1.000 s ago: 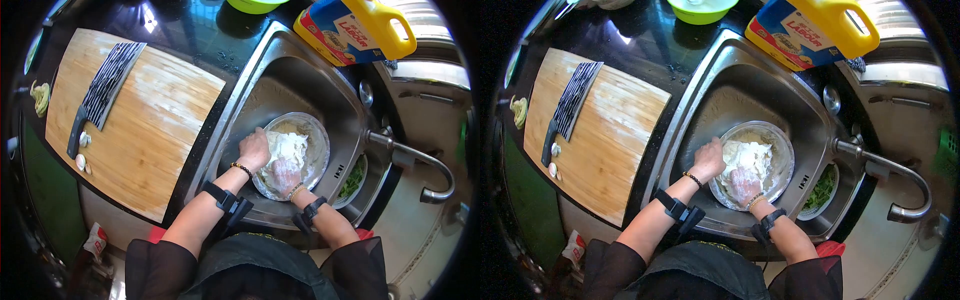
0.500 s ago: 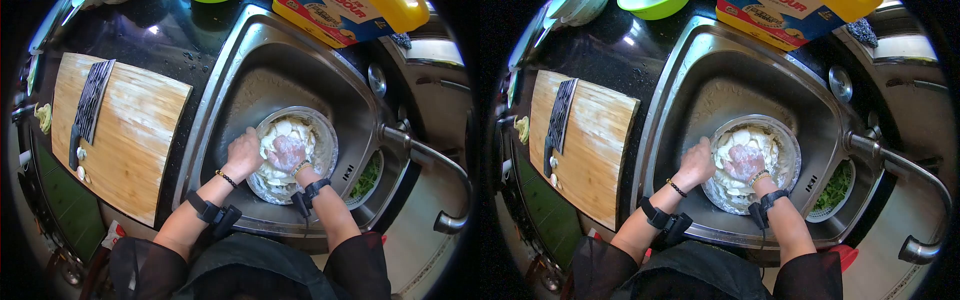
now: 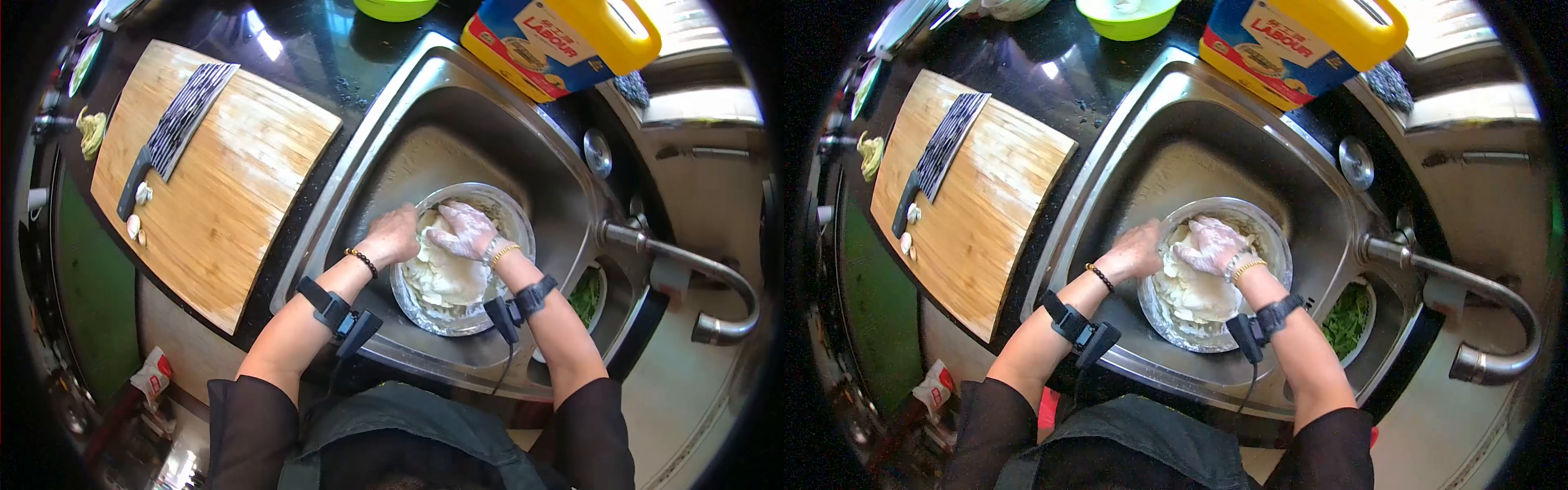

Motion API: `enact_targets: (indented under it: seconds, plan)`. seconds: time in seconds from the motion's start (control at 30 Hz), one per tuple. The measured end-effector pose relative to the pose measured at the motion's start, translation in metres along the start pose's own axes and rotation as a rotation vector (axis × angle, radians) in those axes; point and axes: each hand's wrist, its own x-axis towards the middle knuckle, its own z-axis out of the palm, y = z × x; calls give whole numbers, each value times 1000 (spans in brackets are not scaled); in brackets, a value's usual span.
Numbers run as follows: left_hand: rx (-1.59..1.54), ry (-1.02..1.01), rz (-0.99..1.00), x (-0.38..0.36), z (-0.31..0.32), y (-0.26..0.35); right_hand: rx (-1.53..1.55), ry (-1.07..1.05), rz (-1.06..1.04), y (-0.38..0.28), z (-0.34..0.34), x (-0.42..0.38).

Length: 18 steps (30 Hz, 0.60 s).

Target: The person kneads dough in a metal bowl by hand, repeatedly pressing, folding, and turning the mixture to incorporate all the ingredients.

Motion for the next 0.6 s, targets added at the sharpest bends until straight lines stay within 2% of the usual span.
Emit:
enact_targets:
  seconds: [0.03,0.07,0.13,0.27,0.3,0.4,0.43,0.47,0.53,0.57,0.6]
  plan:
    - [13,-8,2,0,-1,0,-63,-127,18,-7,-4,13]
    - [6,-1,-16,0,-1,-2,-65,-134,0,-11,-5,27]
    - [14,33,49,1,1,-3,-239,-432,16,-18,-1,50]
    - [-36,52,60,0,0,-4,-169,-359,-61,5,32,63]
    - [-43,59,52,-2,-2,-3,-207,-452,-63,0,28,62]
    - [-33,38,56,-6,-6,-3,-247,-431,-148,-23,4,35]
    - [-39,38,56,-5,-4,-4,-234,-94,-365,-12,12,11]
    - [-39,39,58,-5,-3,-4,-235,-96,-364,-1,11,-2]
    - [-27,41,55,-2,-2,-3,107,-210,-334,9,-7,-24]
    - [-12,40,48,-1,-2,-3,108,-207,-332,19,-7,-38]
    - [-11,38,52,-1,-2,-3,173,-34,-352,30,-7,-56]
